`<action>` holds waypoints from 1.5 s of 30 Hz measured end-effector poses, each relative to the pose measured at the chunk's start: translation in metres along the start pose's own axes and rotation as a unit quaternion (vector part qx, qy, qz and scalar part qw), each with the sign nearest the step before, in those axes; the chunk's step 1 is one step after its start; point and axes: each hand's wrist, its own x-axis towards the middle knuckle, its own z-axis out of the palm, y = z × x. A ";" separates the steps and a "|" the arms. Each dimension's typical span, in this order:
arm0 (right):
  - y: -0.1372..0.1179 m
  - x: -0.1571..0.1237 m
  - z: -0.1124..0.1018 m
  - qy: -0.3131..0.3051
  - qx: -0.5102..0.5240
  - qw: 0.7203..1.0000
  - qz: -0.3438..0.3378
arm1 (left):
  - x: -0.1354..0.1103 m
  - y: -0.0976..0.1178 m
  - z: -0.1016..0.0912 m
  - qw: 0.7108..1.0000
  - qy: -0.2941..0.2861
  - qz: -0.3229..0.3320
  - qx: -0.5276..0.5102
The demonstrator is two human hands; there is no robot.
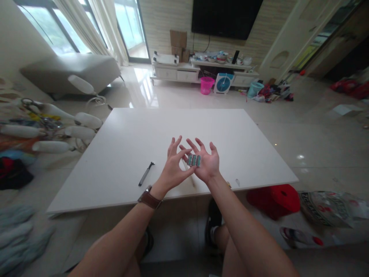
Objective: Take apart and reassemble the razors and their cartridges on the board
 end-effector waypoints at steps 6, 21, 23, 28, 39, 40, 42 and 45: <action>-0.002 -0.001 -0.001 -0.006 -0.003 1.000 0.012 | 0.000 0.001 0.001 1.000 -0.017 0.015 0.019; 0.015 0.001 0.006 0.014 0.009 1.000 0.003 | 0.000 0.011 0.015 0.996 0.047 -0.080 0.010; 0.013 0.002 0.003 -0.002 0.008 1.000 0.018 | 0.002 0.010 0.005 0.999 0.023 -0.047 0.007; 0.011 -0.001 0.001 -0.027 0.000 0.997 0.071 | 0.000 0.000 -0.012 0.998 -0.051 0.030 0.029; 0.015 0.002 0.001 0.003 -0.012 1.000 0.018 | 0.002 0.001 -0.010 1.000 -0.003 -0.006 0.017; 0.015 0.004 0.001 0.021 -0.010 1.000 -0.015 | 0.003 0.002 -0.009 1.000 0.010 -0.010 0.021; 0.015 0.008 -0.001 0.051 -0.006 0.996 -0.068 | 0.005 0.004 -0.008 0.998 0.044 -0.021 0.028; 0.014 0.013 -0.002 0.070 -0.001 0.992 -0.109 | 0.007 0.007 -0.004 0.994 0.093 -0.054 0.029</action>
